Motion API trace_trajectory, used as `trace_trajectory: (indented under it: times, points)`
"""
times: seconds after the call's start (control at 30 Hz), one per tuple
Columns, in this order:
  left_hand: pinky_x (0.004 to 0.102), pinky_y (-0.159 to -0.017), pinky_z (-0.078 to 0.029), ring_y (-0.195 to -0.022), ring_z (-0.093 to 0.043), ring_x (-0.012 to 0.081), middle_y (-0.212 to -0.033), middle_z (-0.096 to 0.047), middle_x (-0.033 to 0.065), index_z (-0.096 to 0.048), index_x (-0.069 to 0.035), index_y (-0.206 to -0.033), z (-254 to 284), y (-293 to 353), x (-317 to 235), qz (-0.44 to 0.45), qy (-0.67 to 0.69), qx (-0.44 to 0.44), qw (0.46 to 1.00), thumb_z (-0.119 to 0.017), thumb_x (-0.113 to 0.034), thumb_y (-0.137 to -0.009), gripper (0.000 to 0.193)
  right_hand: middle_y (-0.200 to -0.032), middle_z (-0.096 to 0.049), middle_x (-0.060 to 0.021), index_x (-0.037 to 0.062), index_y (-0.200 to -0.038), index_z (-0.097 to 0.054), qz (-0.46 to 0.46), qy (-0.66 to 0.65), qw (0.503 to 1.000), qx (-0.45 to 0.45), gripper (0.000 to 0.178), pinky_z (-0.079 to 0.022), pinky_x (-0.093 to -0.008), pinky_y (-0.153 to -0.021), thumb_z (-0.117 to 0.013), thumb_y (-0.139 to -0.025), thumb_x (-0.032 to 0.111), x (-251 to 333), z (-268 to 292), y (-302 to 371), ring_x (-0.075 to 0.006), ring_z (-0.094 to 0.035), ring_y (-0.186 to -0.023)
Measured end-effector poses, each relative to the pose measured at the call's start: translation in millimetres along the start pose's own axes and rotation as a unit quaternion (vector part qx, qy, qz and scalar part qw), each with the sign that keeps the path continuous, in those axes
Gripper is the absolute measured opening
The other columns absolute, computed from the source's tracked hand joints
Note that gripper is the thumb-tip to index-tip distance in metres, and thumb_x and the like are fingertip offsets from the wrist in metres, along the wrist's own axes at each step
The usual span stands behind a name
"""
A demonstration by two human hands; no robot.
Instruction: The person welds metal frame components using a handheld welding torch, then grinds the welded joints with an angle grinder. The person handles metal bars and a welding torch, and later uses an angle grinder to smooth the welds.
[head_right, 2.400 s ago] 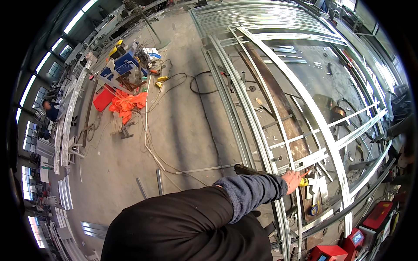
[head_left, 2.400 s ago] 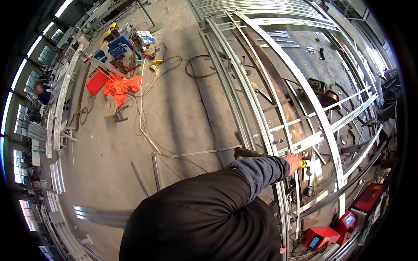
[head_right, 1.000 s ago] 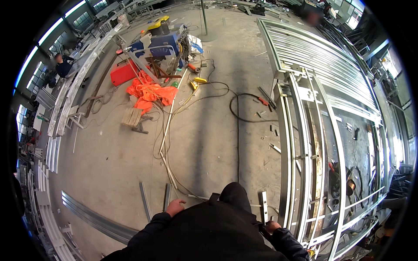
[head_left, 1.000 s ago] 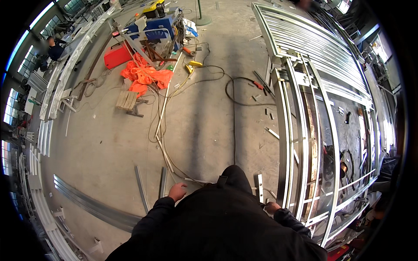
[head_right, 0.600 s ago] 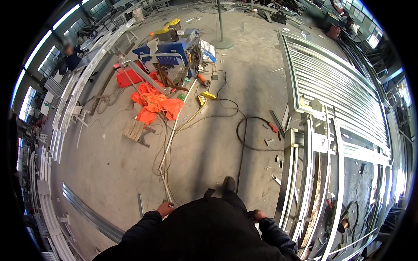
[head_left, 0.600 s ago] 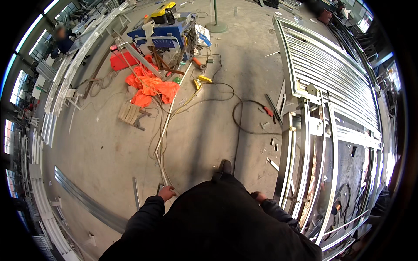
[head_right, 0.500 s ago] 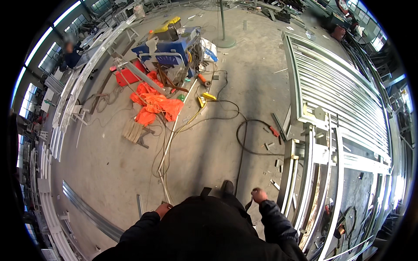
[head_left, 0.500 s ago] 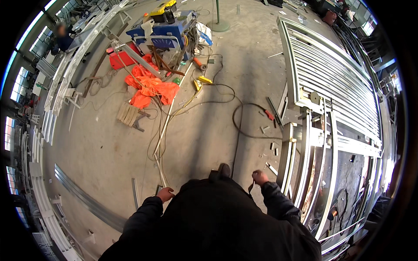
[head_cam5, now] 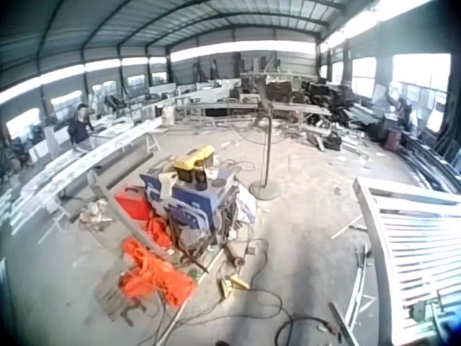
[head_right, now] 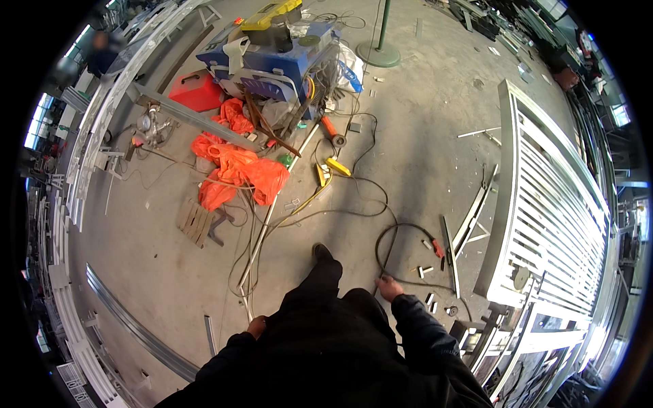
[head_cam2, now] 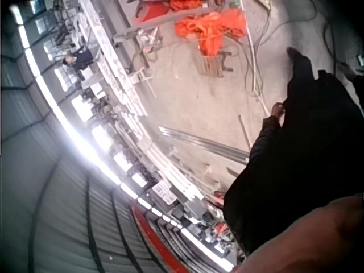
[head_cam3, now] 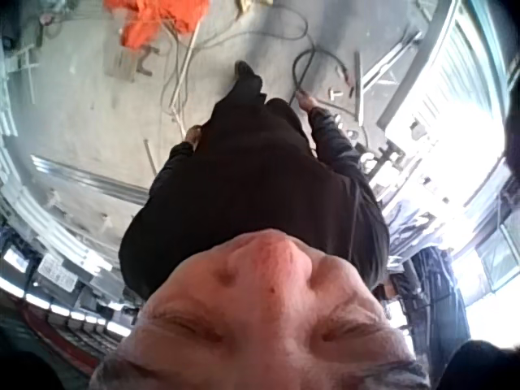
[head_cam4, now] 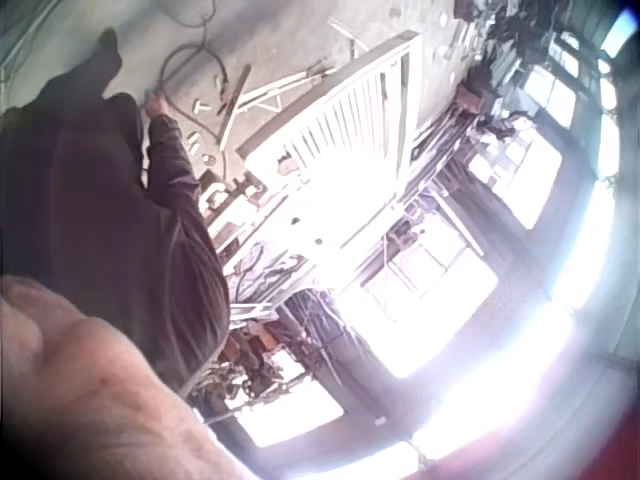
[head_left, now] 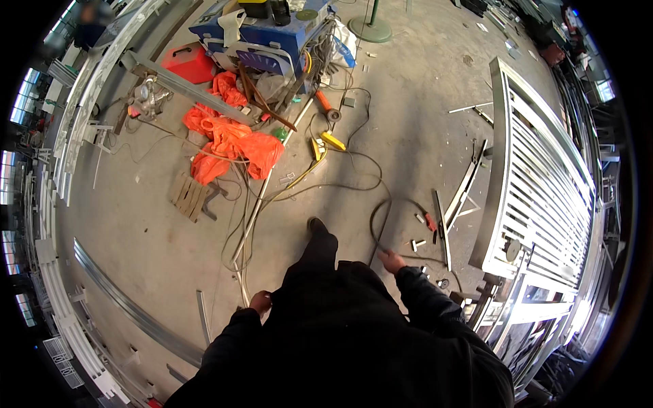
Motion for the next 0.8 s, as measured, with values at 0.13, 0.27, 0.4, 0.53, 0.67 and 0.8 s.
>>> trace_trajectory:
  times: [0.13, 0.27, 0.4, 0.53, 0.67, 0.8]
  points:
    - [0.0389, -0.081, -0.059, -0.090, -0.076, 0.0271, -0.101, -0.079, 0.0180, -0.068, 0.002, -0.132, 69.9, -92.8, -136.8, -0.060, 0.067, -0.066, 0.994, -0.069, -0.020, -0.099, 0.040, -0.158, -0.057, -0.0245, -0.0025, -0.162, -0.044, -0.013, -0.148, 0.987, 0.058, 0.088, -0.039, -0.0418, -0.124, -0.044, -0.109, 0.068, 52.8, 3.6, -36.5, -0.0367, -0.053, -0.148]
    - [0.0382, -0.091, -0.059, -0.100, -0.076, 0.0258, -0.111, -0.078, 0.0168, -0.067, -0.001, -0.135, 106.5, -126.4, -339.9, -0.223, 0.101, -0.016, 0.969, -0.067, -0.020, -0.103, 0.037, -0.151, -0.063, -0.0250, -0.0026, -0.154, -0.055, -0.063, -0.226, 0.959, 0.161, 0.084, -0.045, -0.0432, -0.117, -0.056, -0.105, 0.066, 123.0, 63.6, -148.1, -0.0372, -0.059, -0.142]
    - [0.0403, -0.100, -0.057, -0.116, -0.072, 0.0300, -0.127, -0.074, 0.0138, -0.068, -0.008, -0.137, 104.7, -179.4, -495.3, -0.212, 0.023, 0.117, 0.970, -0.070, -0.022, -0.102, 0.038, -0.137, -0.070, -0.0293, -0.0019, -0.145, -0.064, -0.036, -0.008, 0.994, 0.099, 0.071, -0.051, -0.0469, -0.110, -0.061, -0.103, 0.056, 194.0, 129.3, -319.8, -0.0424, -0.065, -0.131]
    - [0.0444, -0.113, -0.050, -0.134, -0.062, 0.0351, -0.142, -0.067, 0.0133, -0.069, -0.010, -0.138, 71.3, -272.0, -569.7, -0.385, -0.078, 0.182, 0.901, -0.072, -0.025, -0.099, 0.042, -0.121, -0.074, -0.0298, 0.0009, -0.130, -0.071, 0.056, 0.040, 0.997, -0.042, 0.044, -0.057, -0.0484, -0.101, -0.062, -0.098, 0.029, 194.0, 98.6, -548.3, -0.0433, -0.070, -0.120]
    - [0.0507, -0.118, -0.044, -0.139, -0.057, 0.0345, -0.145, -0.065, 0.0147, -0.070, -0.009, -0.136, 13.2, -357.6, -621.4, -0.482, -0.096, 0.237, 0.838, -0.075, -0.029, -0.098, 0.044, -0.138, -0.065, -0.0353, -0.0047, -0.141, -0.062, -0.046, -0.149, 0.984, -0.090, 0.054, -0.054, -0.0463, -0.106, -0.065, -0.099, 0.030, 294.3, 120.4, -689.7, -0.0469, -0.066, -0.126]
    - [0.0532, -0.126, -0.033, -0.130, -0.060, 0.0286, -0.120, -0.072, 0.0093, -0.076, -0.008, -0.110, -26.4, -430.2, -638.6, -0.484, -0.136, 0.245, 0.829, -0.070, -0.037, -0.099, 0.032, -0.146, -0.059, -0.0384, -0.0106, -0.157, -0.044, -0.090, -0.201, 0.970, -0.103, 0.080, -0.047, -0.0434, -0.117, -0.070, -0.097, 0.036, 341.5, 110.4, -804.5, -0.0464, -0.058, -0.140]
Point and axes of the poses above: each hand's wrist, its own y-axis away from the middle knuckle, its own z-axis out of the back of the hand, x = y × z, the point moved 1 cm from there along -y, towards the middle knuckle
